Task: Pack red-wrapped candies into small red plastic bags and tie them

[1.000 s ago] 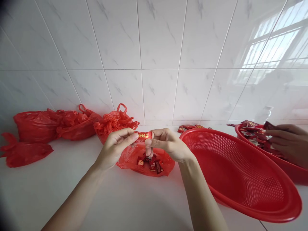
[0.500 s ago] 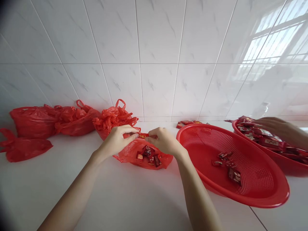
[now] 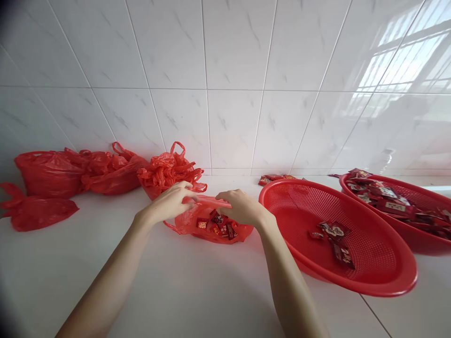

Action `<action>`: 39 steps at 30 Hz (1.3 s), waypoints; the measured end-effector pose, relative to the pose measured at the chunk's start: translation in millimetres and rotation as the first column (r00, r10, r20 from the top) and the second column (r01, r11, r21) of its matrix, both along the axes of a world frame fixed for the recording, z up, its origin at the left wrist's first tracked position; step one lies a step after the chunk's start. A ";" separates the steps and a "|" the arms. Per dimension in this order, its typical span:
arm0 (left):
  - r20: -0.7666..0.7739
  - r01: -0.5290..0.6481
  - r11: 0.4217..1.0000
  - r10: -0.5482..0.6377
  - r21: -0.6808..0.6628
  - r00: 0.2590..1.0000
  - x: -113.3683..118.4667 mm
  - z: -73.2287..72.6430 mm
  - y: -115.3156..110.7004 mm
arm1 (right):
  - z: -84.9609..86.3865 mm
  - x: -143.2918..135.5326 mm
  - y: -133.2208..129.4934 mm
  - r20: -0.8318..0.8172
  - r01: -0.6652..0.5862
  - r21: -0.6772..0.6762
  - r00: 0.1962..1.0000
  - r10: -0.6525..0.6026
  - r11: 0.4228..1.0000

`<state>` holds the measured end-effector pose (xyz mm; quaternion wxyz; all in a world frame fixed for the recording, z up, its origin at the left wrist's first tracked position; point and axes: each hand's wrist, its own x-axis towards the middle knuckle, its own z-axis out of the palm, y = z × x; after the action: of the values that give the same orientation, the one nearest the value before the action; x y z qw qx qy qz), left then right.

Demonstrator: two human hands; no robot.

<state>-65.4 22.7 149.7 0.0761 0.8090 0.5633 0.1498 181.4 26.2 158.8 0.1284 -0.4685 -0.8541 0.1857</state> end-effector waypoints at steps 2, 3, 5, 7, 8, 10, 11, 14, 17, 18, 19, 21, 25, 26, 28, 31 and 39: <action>-0.012 -0.032 0.997 0.032 -0.065 0.999 -4.4 -0.7 1.0 | 3.4 3.0 -2.6 0.017 0.002 -0.014 1.000 -0.002 1.000; -0.009 -0.043 0.994 0.042 -0.104 0.999 -6.7 -1.7 1.7 | 3.5 3.2 -4.3 0.024 -0.001 -0.014 1.000 0.001 1.000; 0.011 -0.044 0.984 0.046 -0.173 0.999 -11.0 -4.3 3.5 | -1.2 1.5 -9.0 0.045 -0.037 -0.006 0.998 0.038 0.999; 0.033 -0.024 0.975 0.032 -0.220 0.999 -14.1 -7.0 5.6 | -14.2 -0.3 -16.1 0.088 -0.111 0.010 0.990 0.109 0.994; 0.035 -0.017 0.971 0.026 -0.238 0.999 -14.9 -8.3 6.7 | -24.0 0.0 -20.6 0.117 -0.141 0.027 0.984 0.137 0.990; 0.010 -0.017 0.965 0.021 -0.262 1.000 -14.2 -11.3 8.8 | -48.8 5.0 -30.8 0.142 -0.168 0.097 0.978 0.154 0.981; -0.012 -0.020 0.964 0.018 -0.265 1.000 -12.6 -13.4 9.6 | -62.7 9.8 -36.2 0.134 -0.158 0.129 0.981 0.141 0.979; -0.065 -0.027 0.969 0.011 -0.245 0.998 -3.3 -24.9 9.5 | -102.6 28.8 -50.6 0.121 -0.070 0.107 0.991 0.057 0.992; -0.088 -0.069 0.977 0.052 -0.202 0.995 7.3 -45.6 2.4 | -129.1 42.9 -59.1 0.084 0.005 0.101 0.996 -0.013 0.995; -0.096 -0.092 0.978 0.075 -0.187 0.993 9.3 -53.9 -1.6 | -134.2 44.7 -60.4 0.060 0.013 0.119 0.998 -0.020 0.993; -0.102 -0.117 0.978 0.100 -0.175 0.990 10.2 -62.4 -6.1 | -137.7 45.1 -61.2 0.034 0.016 0.148 0.999 -0.022 0.989; -0.087 -0.155 0.973 0.142 -0.169 0.986 8.0 -78.4 -15.6 | -141.3 42.7 -62.0 -0.015 0.010 0.225 1.000 -0.007 0.974; 0.084 -0.126 0.974 0.144 -0.189 0.986 -3.2 -99.7 -33.4 | -143.0 35.0 -63.6 -0.034 0.049 0.373 0.999 -0.039 0.926; 0.133 -0.107 0.975 0.134 -0.195 0.982 -5.1 -102.6 -37.6 | -143.2 34.2 -64.4 -0.026 0.072 0.397 0.997 -0.067 0.915; 0.215 -0.084 0.977 0.126 -0.195 0.968 -6.3 -106.2 -46.2 | -143.2 34.9 -66.0 -0.007 0.112 0.431 0.993 -0.121 0.895; 0.301 -0.094 0.982 0.140 -0.162 0.943 -4.1 -104.2 -58.6 | -140.2 39.2 -66.7 -0.023 0.151 0.455 0.987 -0.158 0.878; 0.465 -0.041 0.979 0.131 -0.199 0.876 -18.1 -39.0 -63.7 | -108.9 38.6 -58.1 -0.473 0.243 0.313 0.878 -0.071 0.918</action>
<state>-83.5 -41.0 110.7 0.2794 0.7110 0.5742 0.2945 219.9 -31.9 49.9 0.4229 -0.4493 -0.7782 0.1171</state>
